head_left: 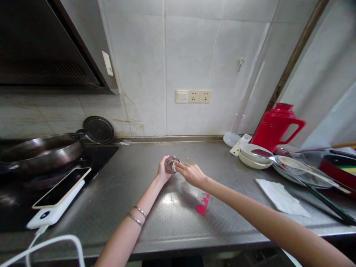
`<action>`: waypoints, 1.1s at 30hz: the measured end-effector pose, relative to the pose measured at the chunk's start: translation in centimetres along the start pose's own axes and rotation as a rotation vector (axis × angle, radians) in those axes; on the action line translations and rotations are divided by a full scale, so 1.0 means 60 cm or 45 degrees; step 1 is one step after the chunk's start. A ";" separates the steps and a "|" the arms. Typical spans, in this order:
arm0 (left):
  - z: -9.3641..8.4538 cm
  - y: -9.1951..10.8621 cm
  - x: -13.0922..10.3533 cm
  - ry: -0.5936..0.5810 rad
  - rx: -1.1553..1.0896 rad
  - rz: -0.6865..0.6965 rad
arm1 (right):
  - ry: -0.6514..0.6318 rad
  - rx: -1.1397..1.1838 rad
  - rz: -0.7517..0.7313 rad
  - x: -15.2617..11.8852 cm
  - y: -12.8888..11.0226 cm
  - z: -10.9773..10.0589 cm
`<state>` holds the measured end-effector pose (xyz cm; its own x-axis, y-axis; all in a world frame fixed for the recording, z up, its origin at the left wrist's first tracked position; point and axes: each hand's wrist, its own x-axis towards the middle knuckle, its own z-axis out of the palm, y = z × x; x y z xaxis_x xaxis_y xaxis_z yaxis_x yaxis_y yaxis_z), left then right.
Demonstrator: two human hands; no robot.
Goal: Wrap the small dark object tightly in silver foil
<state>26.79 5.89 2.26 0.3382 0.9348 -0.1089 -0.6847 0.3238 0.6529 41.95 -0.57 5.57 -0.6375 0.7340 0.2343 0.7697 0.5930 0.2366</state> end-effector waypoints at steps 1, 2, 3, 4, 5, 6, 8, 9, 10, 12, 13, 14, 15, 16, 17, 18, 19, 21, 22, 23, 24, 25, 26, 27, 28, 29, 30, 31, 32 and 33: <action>0.002 -0.001 -0.003 0.006 -0.007 0.029 | 0.011 0.078 0.065 -0.001 -0.014 0.007; 0.004 -0.003 -0.005 0.017 -0.014 0.057 | 0.030 0.168 0.152 -0.002 -0.029 0.014; 0.006 -0.004 -0.008 0.030 -0.020 0.082 | 0.058 0.262 0.241 -0.001 -0.045 0.022; 0.007 -0.007 -0.010 0.040 -0.025 0.100 | 0.098 0.350 0.334 0.000 -0.060 0.030; 0.008 -0.009 -0.012 0.047 -0.026 0.115 | 0.150 0.432 0.424 0.003 -0.074 0.038; 0.008 -0.011 -0.013 0.050 -0.022 0.129 | 0.210 0.503 0.499 0.006 -0.086 0.045; 0.007 -0.016 -0.015 0.051 -0.012 0.169 | 0.292 0.613 0.587 0.013 -0.102 0.054; 0.006 -0.019 -0.015 0.049 -0.009 0.191 | 0.310 0.633 0.607 0.016 -0.105 0.056; 0.005 -0.020 -0.015 0.044 -0.007 0.204 | 0.314 0.634 0.608 0.018 -0.104 0.056; 0.004 -0.021 -0.015 0.019 -0.015 0.202 | 0.284 0.573 0.560 0.019 -0.094 0.050; 0.003 -0.020 -0.015 -0.009 -0.023 0.182 | 0.253 0.522 0.512 0.018 -0.086 0.045; 0.002 -0.017 -0.015 -0.045 -0.032 0.153 | 0.217 0.461 0.455 0.016 -0.076 0.040; 0.001 -0.013 -0.015 -0.085 -0.042 0.120 | 0.173 0.394 0.387 0.013 -0.065 0.034; -0.001 -0.007 -0.015 -0.124 -0.049 0.088 | 0.131 0.324 0.313 0.009 -0.054 0.028; -0.003 -0.001 -0.015 -0.159 -0.047 0.052 | 0.094 0.255 0.230 0.005 -0.043 0.022; -0.006 0.006 -0.015 -0.184 -0.035 0.017 | 0.059 0.193 0.120 0.002 -0.032 0.015; -0.010 0.012 -0.014 -0.192 -0.006 -0.016 | 0.033 0.131 0.002 0.000 -0.022 0.009; -0.019 0.023 -0.012 -0.203 0.099 -0.138 | -0.004 0.005 -0.249 -0.002 -0.003 -0.003; -0.024 0.026 -0.011 -0.221 0.162 -0.213 | -0.011 -0.054 -0.369 -0.002 0.005 -0.009; -0.028 0.028 -0.009 -0.252 0.213 -0.292 | -0.012 -0.114 -0.477 0.000 0.013 -0.016; -0.032 0.028 -0.008 -0.290 0.245 -0.362 | -0.009 -0.167 -0.568 0.003 0.021 -0.022; -0.034 0.026 -0.006 -0.331 0.254 -0.421 | -0.003 -0.211 -0.644 0.006 0.028 -0.028; -0.035 0.023 -0.005 -0.362 0.243 -0.457 | 0.005 -0.245 -0.703 0.010 0.035 -0.034; -0.035 0.020 -0.004 -0.377 0.221 -0.472 | 0.013 -0.268 -0.739 0.013 0.042 -0.039; -0.033 0.016 -0.003 -0.371 0.197 -0.467 | 0.016 -0.284 -0.751 0.016 0.048 -0.044; -0.030 0.012 -0.003 -0.342 0.176 -0.448 | 0.011 -0.298 -0.739 0.019 0.053 -0.047; -0.025 0.008 -0.003 -0.295 0.155 -0.416 | -0.001 -0.313 -0.706 0.020 0.057 -0.049; -0.020 0.004 -0.004 -0.238 0.131 -0.377 | -0.014 -0.333 -0.655 0.021 0.060 -0.050; -0.015 0.001 -0.004 -0.179 0.101 -0.333 | -0.026 -0.353 -0.598 0.022 0.061 -0.050; -0.011 -0.002 -0.004 -0.123 0.063 -0.280 | -0.032 -0.367 -0.544 0.022 0.061 -0.048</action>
<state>26.38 5.70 1.73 0.5377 0.8233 -0.1817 -0.5560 0.5082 0.6577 43.84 1.59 9.44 -0.8891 0.4561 0.0378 0.3976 0.7290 0.5571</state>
